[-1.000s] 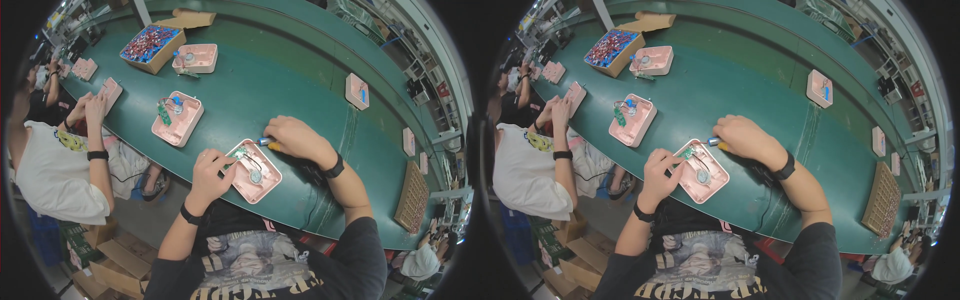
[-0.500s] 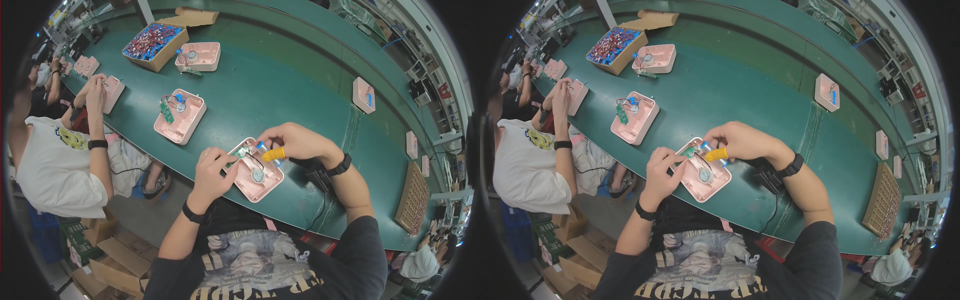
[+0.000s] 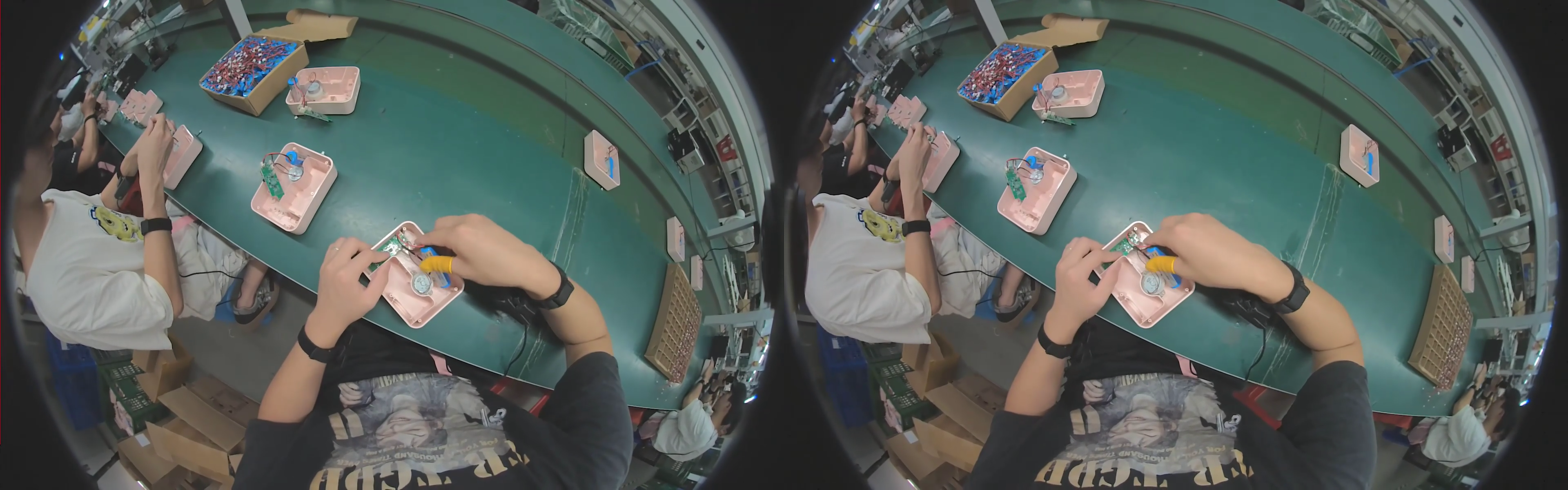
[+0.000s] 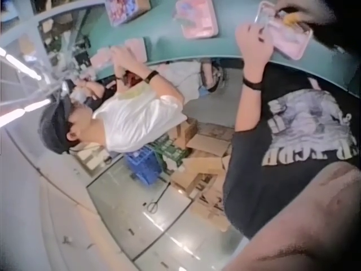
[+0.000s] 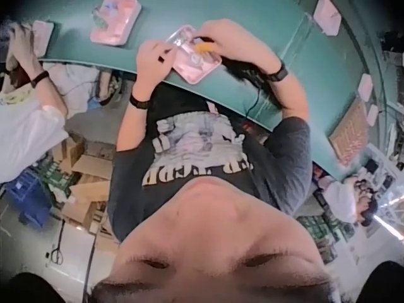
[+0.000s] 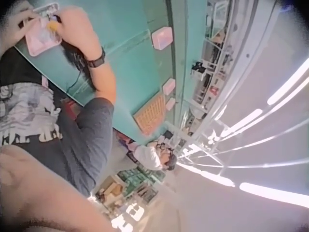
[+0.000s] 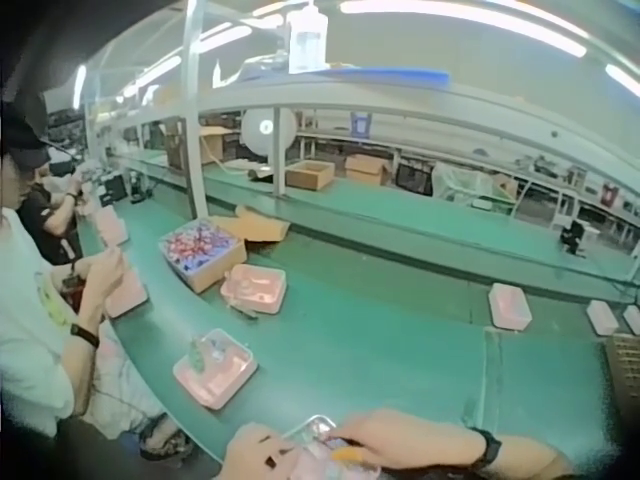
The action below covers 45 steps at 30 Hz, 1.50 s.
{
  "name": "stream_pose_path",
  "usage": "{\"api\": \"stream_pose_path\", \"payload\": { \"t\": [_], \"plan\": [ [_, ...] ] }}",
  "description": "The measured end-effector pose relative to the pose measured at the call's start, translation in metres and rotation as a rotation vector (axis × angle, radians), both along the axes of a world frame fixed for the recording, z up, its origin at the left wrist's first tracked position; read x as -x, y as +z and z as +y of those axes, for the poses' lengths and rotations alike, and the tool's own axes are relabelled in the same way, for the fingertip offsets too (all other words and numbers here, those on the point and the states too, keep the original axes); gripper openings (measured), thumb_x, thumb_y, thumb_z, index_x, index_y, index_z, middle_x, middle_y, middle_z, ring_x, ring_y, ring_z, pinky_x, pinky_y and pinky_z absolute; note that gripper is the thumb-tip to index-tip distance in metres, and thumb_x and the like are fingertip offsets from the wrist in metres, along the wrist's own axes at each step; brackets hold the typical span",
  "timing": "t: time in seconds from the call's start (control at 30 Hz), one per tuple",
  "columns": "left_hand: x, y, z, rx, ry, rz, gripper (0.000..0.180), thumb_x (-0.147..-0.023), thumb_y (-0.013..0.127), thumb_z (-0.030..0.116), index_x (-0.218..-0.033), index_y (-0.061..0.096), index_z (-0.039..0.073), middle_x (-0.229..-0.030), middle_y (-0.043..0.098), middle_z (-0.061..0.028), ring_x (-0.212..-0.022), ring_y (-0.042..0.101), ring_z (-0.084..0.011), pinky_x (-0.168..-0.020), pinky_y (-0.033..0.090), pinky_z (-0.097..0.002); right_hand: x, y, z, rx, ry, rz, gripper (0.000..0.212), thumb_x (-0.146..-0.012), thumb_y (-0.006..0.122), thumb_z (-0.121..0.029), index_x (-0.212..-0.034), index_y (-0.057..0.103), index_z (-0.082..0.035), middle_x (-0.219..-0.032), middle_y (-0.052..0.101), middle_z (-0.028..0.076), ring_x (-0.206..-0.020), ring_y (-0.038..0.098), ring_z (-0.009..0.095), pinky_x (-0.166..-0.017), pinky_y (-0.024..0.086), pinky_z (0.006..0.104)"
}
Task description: The person assembles electronic devices by placing a circuit board and a battery into a pink plastic housing and pressing them into place. They repeat this process for multiple units, setting each completed housing aside on the workbench.
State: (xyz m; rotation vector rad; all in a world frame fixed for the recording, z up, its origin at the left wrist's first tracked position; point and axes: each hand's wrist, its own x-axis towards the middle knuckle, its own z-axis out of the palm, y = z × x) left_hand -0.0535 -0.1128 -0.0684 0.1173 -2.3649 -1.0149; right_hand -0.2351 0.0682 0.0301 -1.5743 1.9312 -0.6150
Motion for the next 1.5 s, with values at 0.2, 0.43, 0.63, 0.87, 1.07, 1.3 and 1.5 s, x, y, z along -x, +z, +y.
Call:
{"api": "stream_pose_path", "payload": {
  "t": [0.2, 0.43, 0.63, 0.87, 1.07, 1.3, 1.5],
  "plan": [
    [0.001, -0.001, -0.002, -0.005, 0.002, 0.001, 0.012, -0.081, 0.079, 0.005, -0.092, 0.077, 0.001, -0.087, 0.064, -0.0110, -0.079, 0.060, -0.0292, -0.073, 0.047, -0.0396, -0.008, -0.011, -0.002, 0.025, -0.010, 0.214, 0.033, -0.096, 0.073, -0.017, -0.125, 0.075, -0.004, -0.089, 0.066, 0.015, -0.083, 0.067, 0.036, -0.075, 0.054, 0.0470],
    [0.003, -0.003, -0.004, -0.004, -0.002, 0.002, 0.012, -0.082, 0.079, 0.006, -0.093, 0.077, 0.001, -0.086, 0.064, -0.0107, -0.079, 0.059, -0.0286, -0.072, 0.047, -0.0393, -0.003, -0.022, -0.010, 0.016, -0.060, 0.181, 0.032, -0.096, 0.070, -0.019, -0.123, 0.074, -0.003, -0.091, 0.067, 0.015, -0.086, 0.068, 0.038, -0.077, 0.054, 0.0478],
    [0.006, -0.005, -0.004, -0.003, -0.009, 0.009, 0.010, -0.081, 0.079, 0.006, -0.090, 0.077, 0.001, -0.089, 0.065, -0.0108, -0.080, 0.060, -0.0282, -0.073, 0.048, -0.0388, 0.004, -0.023, -0.009, 0.075, -0.035, 0.231, 0.022, -0.092, 0.072, -0.020, -0.106, 0.075, -0.002, -0.092, 0.069, 0.016, -0.087, 0.071, 0.037, -0.079, 0.055, 0.0491],
    [0.007, -0.011, -0.008, 0.016, 0.136, 0.064, 0.026, -0.084, 0.080, 0.009, -0.107, 0.073, 0.002, -0.108, 0.067, -0.0141, -0.093, 0.063, -0.0325, -0.083, 0.052, -0.0415, -0.021, 0.002, 0.011, -0.011, 0.256, 0.389, 0.021, -0.093, 0.068, -0.020, -0.108, 0.073, -0.005, -0.087, 0.069, 0.012, -0.081, 0.070, 0.034, -0.072, 0.056, 0.0444],
    [0.004, 0.000, -0.043, 0.284, 0.446, 0.057, 0.052, -0.087, 0.080, 0.015, -0.134, 0.062, 0.001, -0.125, 0.064, -0.0186, -0.117, 0.060, -0.0411, -0.097, 0.051, -0.0467, -0.022, -0.021, 0.005, 0.064, 0.202, 0.589, 0.019, -0.087, 0.069, -0.019, -0.098, 0.071, -0.004, -0.080, 0.069, 0.012, -0.072, 0.071, 0.032, -0.066, 0.058, 0.0425],
    [-0.009, -0.008, -0.079, 0.562, 0.514, -0.185, 0.034, -0.092, 0.074, 0.010, -0.125, 0.072, 0.003, -0.117, 0.069, -0.0150, -0.120, 0.059, -0.0415, -0.100, 0.050, -0.0491, 0.038, -0.018, -0.011, -0.148, 0.001, 0.782, 0.013, -0.086, 0.071, -0.020, -0.091, 0.074, -0.009, -0.073, 0.071, 0.014, -0.067, 0.073, 0.034, -0.061, 0.058, 0.0436],
    [-0.010, -0.002, -0.071, 0.413, 0.236, -0.103, 0.025, -0.092, 0.072, 0.003, -0.117, 0.076, 0.003, -0.110, 0.071, -0.0119, -0.116, 0.062, -0.0391, -0.099, 0.051, -0.0485, 0.114, -0.041, 0.005, -0.111, -0.391, 0.900, 0.017, -0.090, 0.074, -0.024, -0.092, 0.072, -0.007, -0.076, 0.072, 0.017, -0.074, 0.074, 0.039, -0.067, 0.059, 0.0498]
  ]
}}
